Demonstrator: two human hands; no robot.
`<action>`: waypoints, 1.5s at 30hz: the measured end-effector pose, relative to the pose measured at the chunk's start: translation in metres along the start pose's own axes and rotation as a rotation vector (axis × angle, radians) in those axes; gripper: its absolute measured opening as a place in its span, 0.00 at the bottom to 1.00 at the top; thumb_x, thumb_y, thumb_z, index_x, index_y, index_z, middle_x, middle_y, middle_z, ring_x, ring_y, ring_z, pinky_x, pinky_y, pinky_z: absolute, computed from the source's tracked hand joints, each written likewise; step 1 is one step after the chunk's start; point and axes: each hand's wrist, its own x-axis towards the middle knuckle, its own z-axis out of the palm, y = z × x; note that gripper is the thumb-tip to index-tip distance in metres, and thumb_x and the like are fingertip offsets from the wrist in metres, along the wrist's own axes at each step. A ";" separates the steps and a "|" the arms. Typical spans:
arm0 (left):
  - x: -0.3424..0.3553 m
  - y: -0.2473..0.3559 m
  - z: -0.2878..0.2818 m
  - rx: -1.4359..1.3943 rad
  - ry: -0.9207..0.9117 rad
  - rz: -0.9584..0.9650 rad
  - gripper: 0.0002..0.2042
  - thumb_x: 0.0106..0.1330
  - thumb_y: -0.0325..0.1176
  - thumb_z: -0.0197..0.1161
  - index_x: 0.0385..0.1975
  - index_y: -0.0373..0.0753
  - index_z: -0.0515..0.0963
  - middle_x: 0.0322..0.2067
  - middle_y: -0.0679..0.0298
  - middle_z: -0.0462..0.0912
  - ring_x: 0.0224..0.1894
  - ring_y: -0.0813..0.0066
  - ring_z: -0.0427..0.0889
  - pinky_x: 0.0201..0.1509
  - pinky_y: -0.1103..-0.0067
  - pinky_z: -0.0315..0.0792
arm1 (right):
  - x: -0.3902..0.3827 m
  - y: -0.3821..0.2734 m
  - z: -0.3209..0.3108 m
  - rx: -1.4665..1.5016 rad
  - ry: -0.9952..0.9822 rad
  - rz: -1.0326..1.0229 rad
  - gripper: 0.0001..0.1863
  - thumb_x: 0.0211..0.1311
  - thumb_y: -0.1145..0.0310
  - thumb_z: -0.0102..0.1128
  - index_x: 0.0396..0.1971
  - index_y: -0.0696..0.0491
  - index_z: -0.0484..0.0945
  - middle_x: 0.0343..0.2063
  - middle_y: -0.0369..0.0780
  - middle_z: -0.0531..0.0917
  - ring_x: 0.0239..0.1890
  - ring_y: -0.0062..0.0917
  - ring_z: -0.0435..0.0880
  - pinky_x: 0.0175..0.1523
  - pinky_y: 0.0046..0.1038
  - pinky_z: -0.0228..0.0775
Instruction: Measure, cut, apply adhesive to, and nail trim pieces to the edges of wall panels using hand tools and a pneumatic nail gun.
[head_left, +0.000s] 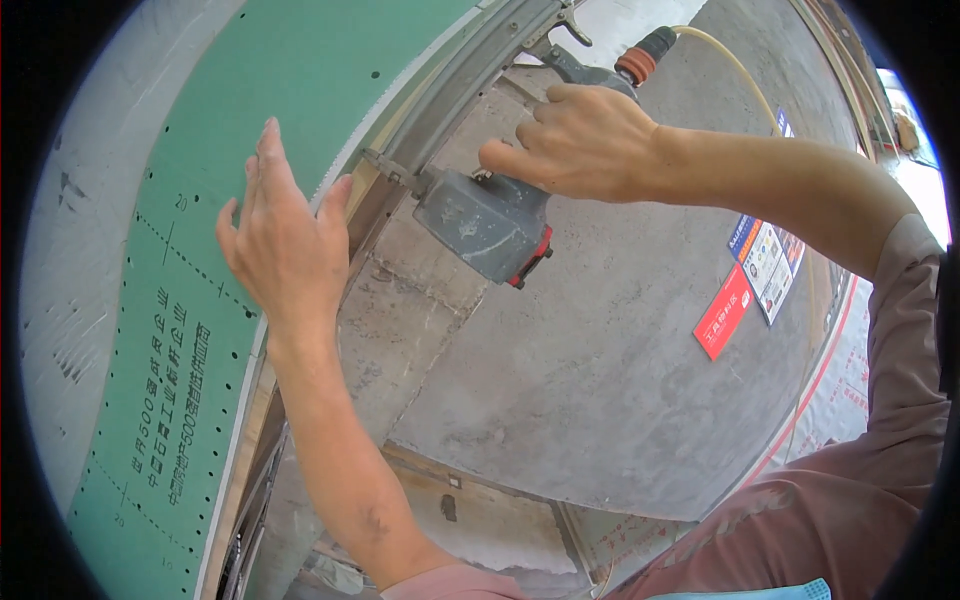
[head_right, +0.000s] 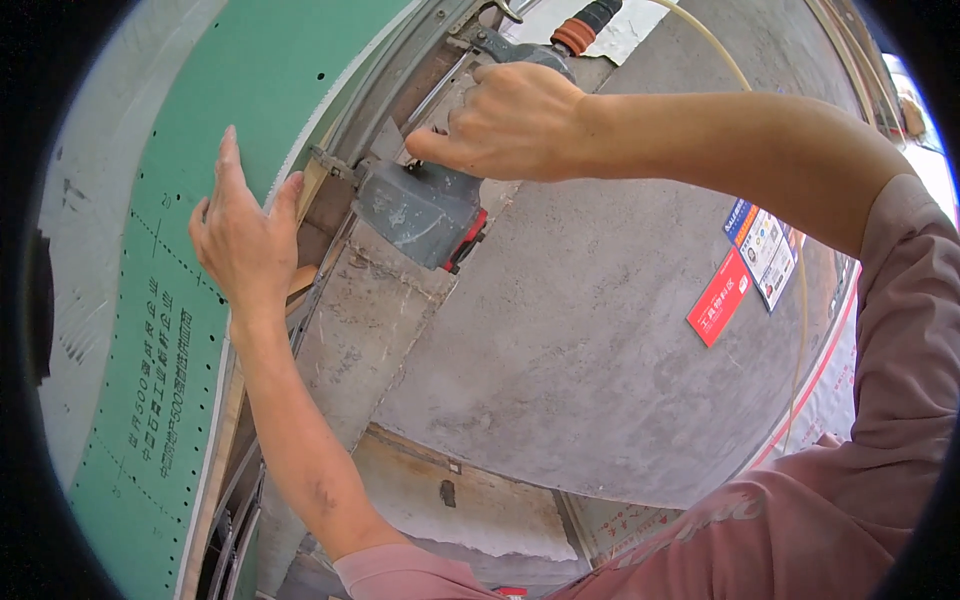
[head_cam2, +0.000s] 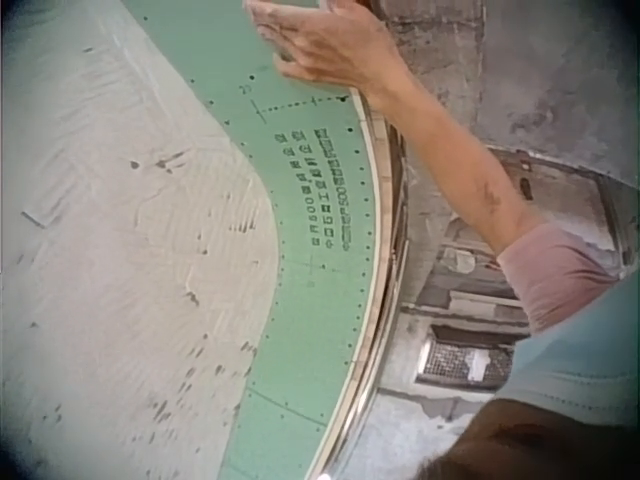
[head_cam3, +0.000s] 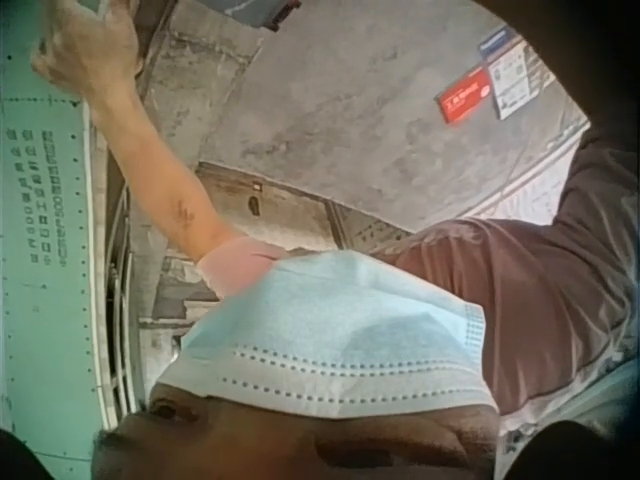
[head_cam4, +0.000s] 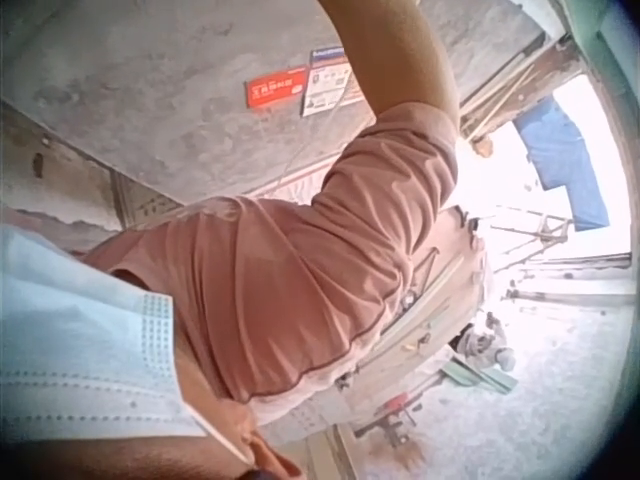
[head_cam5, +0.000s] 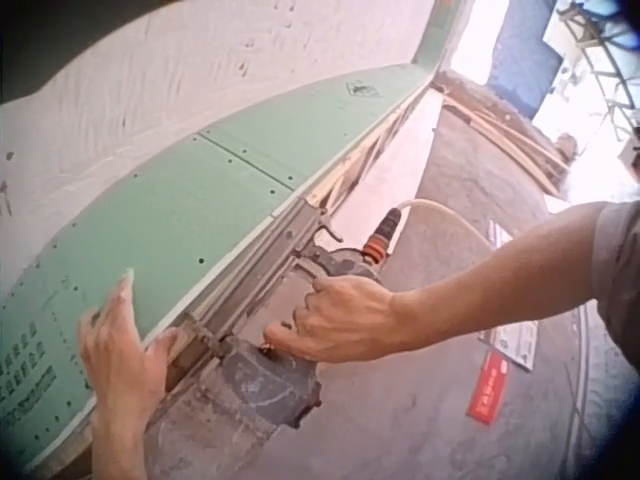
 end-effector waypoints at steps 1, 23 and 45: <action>0.000 0.001 -0.001 -0.004 0.003 0.004 0.36 0.61 0.41 0.70 0.68 0.40 0.63 0.59 0.56 0.79 0.65 0.59 0.74 0.67 0.61 0.58 | -0.002 0.005 0.001 0.009 0.004 0.004 0.22 0.60 0.70 0.66 0.49 0.41 0.65 0.17 0.33 0.78 0.22 0.23 0.82 0.32 0.21 0.72; 0.000 0.001 -0.003 0.011 -0.047 -0.029 0.36 0.63 0.42 0.68 0.70 0.42 0.61 0.61 0.55 0.77 0.67 0.61 0.72 0.69 0.62 0.54 | -0.028 0.059 0.028 -0.011 0.007 0.120 0.30 0.53 0.70 0.74 0.52 0.39 0.66 0.22 0.38 0.83 0.27 0.26 0.85 0.32 0.20 0.74; -0.001 0.001 -0.003 -0.001 -0.055 -0.052 0.36 0.62 0.45 0.67 0.69 0.42 0.63 0.62 0.57 0.75 0.66 0.65 0.72 0.68 0.64 0.54 | -0.054 0.101 0.041 -0.076 0.073 0.080 0.38 0.53 0.72 0.75 0.61 0.37 0.64 0.25 0.37 0.84 0.25 0.25 0.82 0.31 0.20 0.74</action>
